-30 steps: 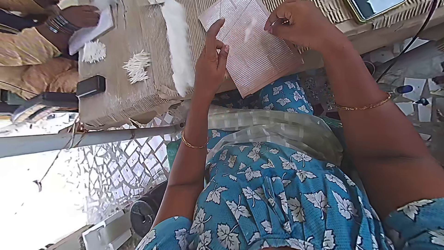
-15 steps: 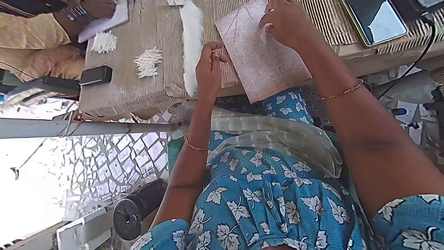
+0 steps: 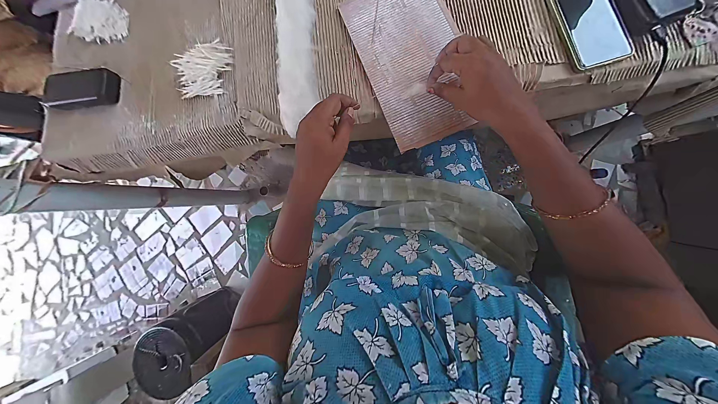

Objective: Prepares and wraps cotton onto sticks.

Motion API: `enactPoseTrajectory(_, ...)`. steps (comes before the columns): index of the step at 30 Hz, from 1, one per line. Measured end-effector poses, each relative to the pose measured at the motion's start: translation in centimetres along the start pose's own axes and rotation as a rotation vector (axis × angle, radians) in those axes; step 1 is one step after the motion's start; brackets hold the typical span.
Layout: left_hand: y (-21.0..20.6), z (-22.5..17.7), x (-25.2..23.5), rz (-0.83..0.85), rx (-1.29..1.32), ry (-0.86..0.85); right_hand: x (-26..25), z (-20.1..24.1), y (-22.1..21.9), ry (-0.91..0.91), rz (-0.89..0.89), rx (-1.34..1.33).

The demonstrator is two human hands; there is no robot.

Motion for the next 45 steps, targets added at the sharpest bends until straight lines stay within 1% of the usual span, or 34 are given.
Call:
enactPoseTrajectory(1, -0.6, 1.1, -0.3, -0.021, -0.005, -0.016, 0.1, -0.1, -0.3, -0.007, 0.007, -0.001)
enactPoseTrajectory(4, -1.7, 2.5, -1.2, -0.033, -0.012, -0.034, 0.3, -0.7, -0.3, -0.021, 0.04, -0.057)
enactPoseTrajectory(6, -2.0, 2.8, -1.8, -0.01, -0.02, -0.046, 0.4, -1.4, 0.4, -0.036, 0.031, -0.138)
enactPoseTrajectory(10, -1.9, 2.9, -2.9, -0.007, -0.053, -0.058, 0.9, -3.0, 1.4, -0.124, 0.08, -0.241)
enactPoseTrajectory(17, -2.2, 3.1, -4.1, 0.011, -0.093, -0.006, 1.1, -3.9, 1.1, -0.119, 0.028, -0.229)
enactPoseTrajectory(25, -2.0, 3.5, -3.5, 0.0, -0.127, -0.011, 1.1, -4.1, 1.2, -0.143, 0.007, -0.231)
enactPoseTrajectory(33, -2.4, 3.6, -3.4, 0.029, -0.115, 0.004, 1.4, -3.4, 1.2, -0.134, -0.016, -0.196)
enactPoseTrajectory(38, -2.3, 3.7, -3.3, 0.031, -0.136, -0.01, 1.6, -1.8, 0.7, -0.026, -0.086, -0.105)
enactPoseTrajectory(40, -2.3, 3.6, -3.3, 0.041, -0.146, -0.001, 1.7, -0.4, 0.0, 0.035, -0.047, -0.072)
enactPoseTrajectory(43, -2.4, 3.4, -3.3, 0.044, -0.157, 0.014, 1.9, 1.6, -2.4, 0.058, 0.131, 0.012)
enactPoseTrajectory(45, -2.4, 3.3, -3.4, 0.051, -0.172, 0.023, 1.7, 2.4, -4.3, 0.044, 0.203, 0.111)
Point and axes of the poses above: each hand's wrist, its own x-axis away from the middle knuckle, its own y-axis out of the back of the hand, z = x × y, the point moved 6 cm from there along -x, towards the middle knuckle, and after that the axes turned 11 degrees about -y, right-handed, at the moved point
